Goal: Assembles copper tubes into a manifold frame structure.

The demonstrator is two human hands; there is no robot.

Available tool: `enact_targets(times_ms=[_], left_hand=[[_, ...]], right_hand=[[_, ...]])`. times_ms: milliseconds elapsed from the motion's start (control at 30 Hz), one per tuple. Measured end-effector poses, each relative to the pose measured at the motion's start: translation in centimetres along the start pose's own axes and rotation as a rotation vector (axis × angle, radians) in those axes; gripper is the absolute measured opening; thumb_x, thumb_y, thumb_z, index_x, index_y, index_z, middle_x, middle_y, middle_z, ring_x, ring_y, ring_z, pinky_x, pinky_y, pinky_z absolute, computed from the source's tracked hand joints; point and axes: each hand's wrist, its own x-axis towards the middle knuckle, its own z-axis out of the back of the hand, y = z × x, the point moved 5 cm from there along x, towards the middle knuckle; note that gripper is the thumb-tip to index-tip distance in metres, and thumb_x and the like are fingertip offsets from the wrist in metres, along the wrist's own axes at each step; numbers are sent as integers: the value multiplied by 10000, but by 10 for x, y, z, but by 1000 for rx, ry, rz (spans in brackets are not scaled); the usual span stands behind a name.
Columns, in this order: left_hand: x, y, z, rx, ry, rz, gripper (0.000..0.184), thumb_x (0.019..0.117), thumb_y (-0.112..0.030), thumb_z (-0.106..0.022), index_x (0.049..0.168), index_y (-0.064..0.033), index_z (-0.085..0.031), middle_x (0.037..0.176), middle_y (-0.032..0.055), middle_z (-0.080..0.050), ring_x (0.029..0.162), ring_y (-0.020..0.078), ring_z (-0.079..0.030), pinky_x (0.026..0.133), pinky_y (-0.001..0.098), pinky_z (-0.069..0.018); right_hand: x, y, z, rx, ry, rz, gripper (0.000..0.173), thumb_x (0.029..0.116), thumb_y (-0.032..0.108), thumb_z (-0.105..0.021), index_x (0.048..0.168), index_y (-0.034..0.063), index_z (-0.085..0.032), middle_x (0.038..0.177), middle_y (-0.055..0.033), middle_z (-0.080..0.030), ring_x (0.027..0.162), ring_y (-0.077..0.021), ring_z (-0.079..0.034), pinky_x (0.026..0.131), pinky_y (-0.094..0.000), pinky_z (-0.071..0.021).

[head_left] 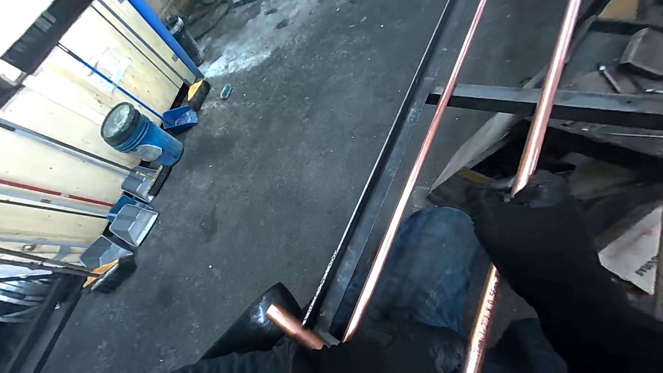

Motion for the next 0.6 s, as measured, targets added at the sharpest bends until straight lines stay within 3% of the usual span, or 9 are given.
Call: enact_targets(times_ms=[100,200,267,333,467,600], left_hand=[[-1,4,-1,-46,-6,37,284,960,-222,-718,1163,-51,-616,871,54,-670,740,131,-659,692,316,-582],[-1,4,1,-68,0,28,256,941,-207,-737,1101,-42,-625,844,55,-658,731,128,-637,683,308,-556],[-2,3,2,-49,-9,0,249,928,-214,-747,1061,-43,-624,817,45,-636,712,113,-609,660,284,-524],[-1,4,2,-11,-24,-1,278,922,-265,-766,1035,-56,-622,787,29,-628,685,99,-597,633,273,-512],[-1,9,3,20,-48,15,362,901,-346,-781,1062,-62,-626,781,12,-609,681,93,-572,630,275,-495],[-1,-7,6,195,-86,-27,396,916,-383,-759,1086,-42,-649,849,52,-648,745,130,-615,686,294,-535]], right_hand=[[1,-5,-1,169,6,6,413,1012,401,-605,1169,21,-569,915,-192,-630,788,-345,-625,675,-588,-495],[3,-10,-6,442,52,-67,229,1000,349,-637,1041,127,-598,735,-10,-547,538,-113,-492,476,-316,-436],[4,-11,-9,632,113,-158,126,1002,287,-646,987,170,-600,654,45,-507,455,-55,-421,409,-226,-384],[5,-10,-11,801,189,-256,98,1013,233,-621,933,186,-586,600,62,-471,420,-31,-369,379,-182,-338],[10,-15,-18,1007,361,-302,243,1035,206,-510,808,190,-595,512,87,-372,390,-4,-295,360,-154,-278],[12,-15,-19,977,359,-273,231,1040,219,-506,833,179,-600,528,78,-389,392,-16,-313,362,-162,-298]])
